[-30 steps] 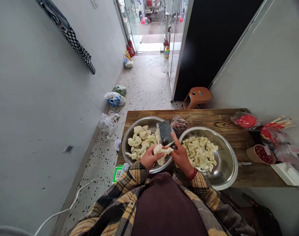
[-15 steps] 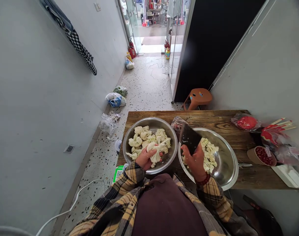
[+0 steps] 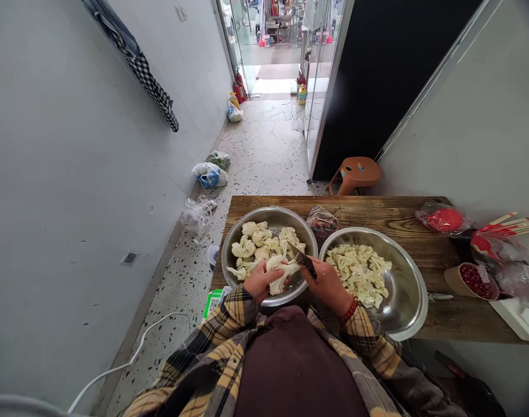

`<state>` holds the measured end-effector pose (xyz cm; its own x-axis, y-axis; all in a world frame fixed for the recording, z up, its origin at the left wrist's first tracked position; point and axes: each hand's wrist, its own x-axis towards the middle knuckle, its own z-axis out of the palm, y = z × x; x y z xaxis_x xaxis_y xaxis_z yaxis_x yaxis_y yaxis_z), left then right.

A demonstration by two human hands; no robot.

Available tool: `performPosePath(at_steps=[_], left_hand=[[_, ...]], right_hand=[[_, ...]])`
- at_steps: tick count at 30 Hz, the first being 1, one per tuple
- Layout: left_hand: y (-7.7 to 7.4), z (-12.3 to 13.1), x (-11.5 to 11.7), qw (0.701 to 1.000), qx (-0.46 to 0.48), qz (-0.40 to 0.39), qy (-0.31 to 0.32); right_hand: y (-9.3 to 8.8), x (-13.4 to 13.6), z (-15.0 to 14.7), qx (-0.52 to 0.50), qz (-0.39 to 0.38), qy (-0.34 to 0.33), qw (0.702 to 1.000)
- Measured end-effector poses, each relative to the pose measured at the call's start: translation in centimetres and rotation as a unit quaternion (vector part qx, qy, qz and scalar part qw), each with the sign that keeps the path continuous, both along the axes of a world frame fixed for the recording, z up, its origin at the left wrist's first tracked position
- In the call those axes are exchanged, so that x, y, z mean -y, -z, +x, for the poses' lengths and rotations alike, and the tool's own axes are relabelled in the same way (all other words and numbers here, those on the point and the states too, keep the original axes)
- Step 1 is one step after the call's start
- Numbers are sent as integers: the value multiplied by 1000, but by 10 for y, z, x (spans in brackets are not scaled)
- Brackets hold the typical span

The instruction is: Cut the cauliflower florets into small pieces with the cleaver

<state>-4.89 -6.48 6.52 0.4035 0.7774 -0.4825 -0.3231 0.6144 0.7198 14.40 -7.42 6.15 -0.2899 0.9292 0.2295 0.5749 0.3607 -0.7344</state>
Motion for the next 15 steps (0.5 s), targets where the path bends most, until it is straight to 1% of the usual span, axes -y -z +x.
performPosePath(at_steps=[3, 6, 8, 10, 12, 14, 15], left_hand=[[3, -4, 4, 1000, -19, 7, 9], [8, -7, 8, 999, -43, 20, 15], [10, -8, 9, 997, -71, 35, 24], [9, -8, 10, 992, -108, 63, 31], [7, -7, 12, 985, -138, 97, 34], [6, -5, 14, 980, -149, 119, 49], [6, -5, 15, 980, -145, 120, 58]], right_hand=[[5, 6, -3, 18, 8, 34, 999], [12, 11, -9, -3, -4, 75, 997], [20, 11, -16, -34, -43, 133, 990], [30, 8, -23, -78, -96, 198, 972], [42, 2, -29, -118, -133, 236, 955], [53, -5, -33, -146, -146, 234, 950], [57, -8, -33, -160, -150, 217, 951]])
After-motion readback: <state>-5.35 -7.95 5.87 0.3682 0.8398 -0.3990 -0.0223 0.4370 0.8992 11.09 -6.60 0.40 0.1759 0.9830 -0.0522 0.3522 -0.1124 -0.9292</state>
